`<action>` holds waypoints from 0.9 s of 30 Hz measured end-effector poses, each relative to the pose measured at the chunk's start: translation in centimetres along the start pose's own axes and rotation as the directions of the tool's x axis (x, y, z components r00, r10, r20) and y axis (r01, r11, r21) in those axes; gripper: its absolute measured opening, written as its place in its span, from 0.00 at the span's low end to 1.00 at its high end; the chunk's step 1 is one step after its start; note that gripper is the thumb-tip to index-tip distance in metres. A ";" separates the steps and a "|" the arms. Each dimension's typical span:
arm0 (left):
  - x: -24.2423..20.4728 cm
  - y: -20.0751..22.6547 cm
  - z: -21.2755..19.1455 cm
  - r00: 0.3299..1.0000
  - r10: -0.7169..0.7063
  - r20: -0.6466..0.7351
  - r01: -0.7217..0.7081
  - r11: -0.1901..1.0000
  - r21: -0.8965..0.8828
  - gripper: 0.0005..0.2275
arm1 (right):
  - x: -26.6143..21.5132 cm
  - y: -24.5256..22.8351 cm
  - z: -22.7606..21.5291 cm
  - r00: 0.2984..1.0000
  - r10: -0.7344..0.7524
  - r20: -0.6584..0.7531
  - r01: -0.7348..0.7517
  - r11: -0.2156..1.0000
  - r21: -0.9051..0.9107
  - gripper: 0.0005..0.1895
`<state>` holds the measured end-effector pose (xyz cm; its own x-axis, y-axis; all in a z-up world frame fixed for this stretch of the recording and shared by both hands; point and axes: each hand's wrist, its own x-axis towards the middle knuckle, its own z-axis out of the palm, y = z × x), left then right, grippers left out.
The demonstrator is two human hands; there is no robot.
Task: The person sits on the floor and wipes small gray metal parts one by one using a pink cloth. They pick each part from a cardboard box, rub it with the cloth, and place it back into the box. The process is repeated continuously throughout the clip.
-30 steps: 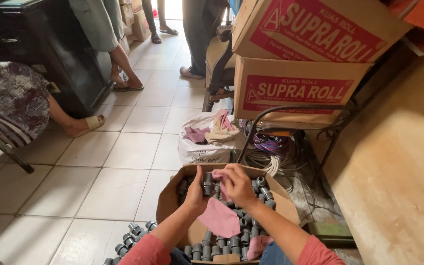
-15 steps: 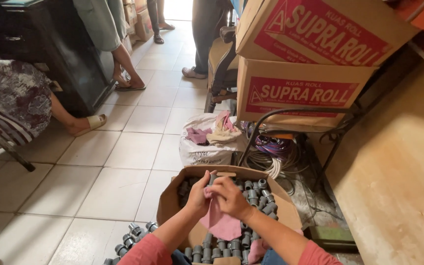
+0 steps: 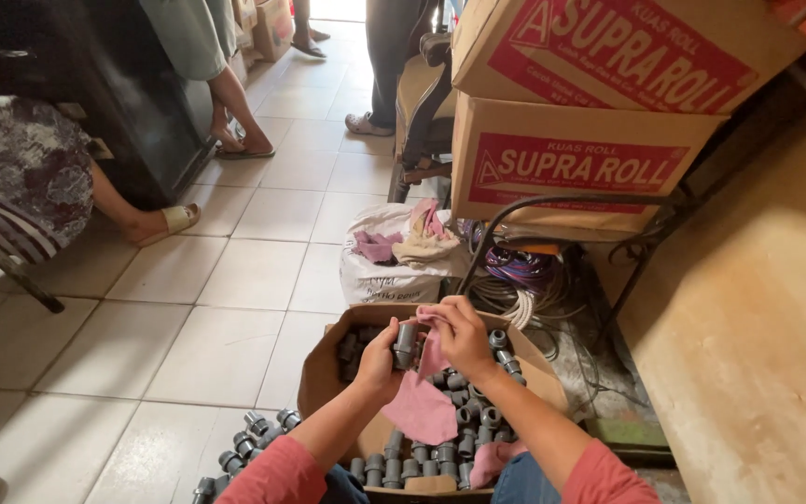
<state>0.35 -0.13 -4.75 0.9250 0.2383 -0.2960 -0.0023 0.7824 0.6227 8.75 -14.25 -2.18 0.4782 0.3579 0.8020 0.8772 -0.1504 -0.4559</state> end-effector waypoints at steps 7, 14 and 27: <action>2.9 -1.4 -1.9 0.997 -0.066 -0.032 0.066 0.998 -0.023 0.17 | -2.0 -2.9 1.4 0.981 -0.143 0.134 0.134 0.988 0.077 0.17; 0.3 1.0 0.3 0.995 -0.070 -0.064 0.068 0.997 -0.029 0.17 | 0.0 -4.7 -0.7 0.989 -0.076 0.126 0.050 0.980 0.192 0.14; -0.1 0.2 0.4 0.996 -0.084 -0.035 0.085 0.996 0.020 0.17 | -0.4 -5.7 -0.7 0.945 -0.199 0.259 0.140 0.964 0.228 0.14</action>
<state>0.43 -0.24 -4.29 0.9080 0.1917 -0.3724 0.0836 0.7883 0.6095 3.61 -14.20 0.34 0.2665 0.6072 0.7485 0.9025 0.1153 -0.4149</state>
